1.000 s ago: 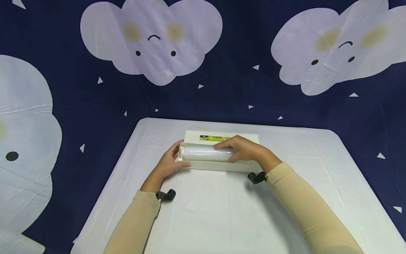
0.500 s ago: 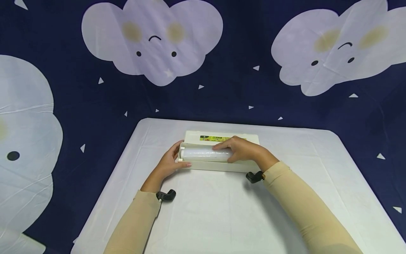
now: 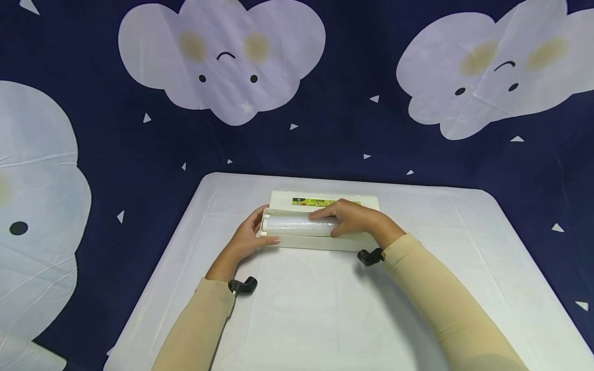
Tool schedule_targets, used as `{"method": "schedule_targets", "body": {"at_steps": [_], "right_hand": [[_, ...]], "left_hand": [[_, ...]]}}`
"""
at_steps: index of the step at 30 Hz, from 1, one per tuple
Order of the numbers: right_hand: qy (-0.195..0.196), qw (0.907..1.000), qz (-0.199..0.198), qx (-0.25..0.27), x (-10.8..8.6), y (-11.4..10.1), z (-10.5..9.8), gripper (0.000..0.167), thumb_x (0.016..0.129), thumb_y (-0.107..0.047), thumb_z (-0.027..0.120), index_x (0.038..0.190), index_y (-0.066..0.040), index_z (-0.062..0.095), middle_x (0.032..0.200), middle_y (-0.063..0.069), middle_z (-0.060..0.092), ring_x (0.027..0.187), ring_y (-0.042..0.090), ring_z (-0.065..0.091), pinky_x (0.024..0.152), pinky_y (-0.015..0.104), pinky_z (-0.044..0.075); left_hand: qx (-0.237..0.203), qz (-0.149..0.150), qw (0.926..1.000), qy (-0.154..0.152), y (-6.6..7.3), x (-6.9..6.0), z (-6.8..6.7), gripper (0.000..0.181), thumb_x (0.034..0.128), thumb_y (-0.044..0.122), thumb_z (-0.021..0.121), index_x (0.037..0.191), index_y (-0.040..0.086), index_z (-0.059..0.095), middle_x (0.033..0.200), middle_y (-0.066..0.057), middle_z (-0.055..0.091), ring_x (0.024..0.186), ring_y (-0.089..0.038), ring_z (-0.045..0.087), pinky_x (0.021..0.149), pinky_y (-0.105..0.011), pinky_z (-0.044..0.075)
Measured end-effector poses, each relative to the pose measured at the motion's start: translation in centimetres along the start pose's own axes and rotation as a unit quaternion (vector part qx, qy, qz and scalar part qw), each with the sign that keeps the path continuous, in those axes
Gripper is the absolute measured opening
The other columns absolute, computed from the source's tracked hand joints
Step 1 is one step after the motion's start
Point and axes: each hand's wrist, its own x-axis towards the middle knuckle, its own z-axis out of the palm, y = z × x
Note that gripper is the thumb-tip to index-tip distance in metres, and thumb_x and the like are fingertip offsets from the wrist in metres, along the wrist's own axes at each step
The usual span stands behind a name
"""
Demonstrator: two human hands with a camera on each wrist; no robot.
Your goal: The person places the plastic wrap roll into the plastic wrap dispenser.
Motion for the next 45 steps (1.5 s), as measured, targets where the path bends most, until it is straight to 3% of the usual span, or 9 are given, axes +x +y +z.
{"method": "schedule_targets", "body": {"at_steps": [23,30,36,42,45], "right_hand": [[-0.002,0.9997,0.021,-0.014,-0.5,0.7,0.8,0.076,0.082,0.012,0.083,0.147,-0.023,0.065,0.151,-0.017,0.053,0.148,0.024,0.041,0.119,0.042,0.036],[0.007,0.9994,0.033,0.002,-0.9,0.4,0.3,0.069,0.088,0.008,0.079,0.148,-0.022,0.065,0.15,-0.007,0.057,0.143,0.017,0.047,0.117,0.04,0.038],[0.054,0.9965,0.018,0.061,-2.1,0.4,-1.1,0.056,0.094,0.006,0.074,0.146,-0.01,0.065,0.146,0.005,0.061,0.134,0.026,0.058,0.111,0.043,0.046],[0.14,0.9801,-0.012,0.14,-4.3,1.6,-2.4,0.046,0.094,0.008,0.075,0.139,0.004,0.065,0.14,0.015,0.065,0.128,0.032,0.062,0.109,0.046,0.047],[0.175,0.9736,0.006,0.147,-5.5,2.4,-2.6,0.047,0.094,0.003,0.078,0.139,0.003,0.066,0.139,0.015,0.066,0.129,0.033,0.062,0.11,0.047,0.046]], "left_hand": [[-0.003,-0.003,1.0,0.001,-0.1,0.0,0.0,0.113,0.0708,0.013,0.101,0.164,0.015,0.036,0.16,-0.007,0.045,0.148,-0.027,0.04,0.12,-0.045,0.033],[-0.008,-0.008,0.9999,0.001,0.1,0.0,0.0,0.112,0.0712,0.011,0.101,0.163,0.015,0.037,0.16,-0.007,0.045,0.148,-0.025,0.04,0.121,-0.042,0.032],[-0.014,-0.013,0.9998,0.001,0.0,0.0,0.0,0.111,0.0717,0.007,0.099,0.163,0.016,0.037,0.161,-0.008,0.043,0.149,-0.026,0.038,0.121,-0.043,0.03],[-0.014,-0.014,0.9998,0.001,0.0,0.0,0.0,0.111,0.0717,0.008,0.1,0.163,0.017,0.038,0.161,-0.006,0.043,0.149,-0.024,0.038,0.121,-0.04,0.031],[-0.012,-0.013,0.9998,0.003,0.2,0.0,0.0,0.11,0.0712,0.009,0.1,0.163,0.018,0.039,0.161,-0.006,0.044,0.149,-0.024,0.039,0.121,-0.041,0.032]]}}
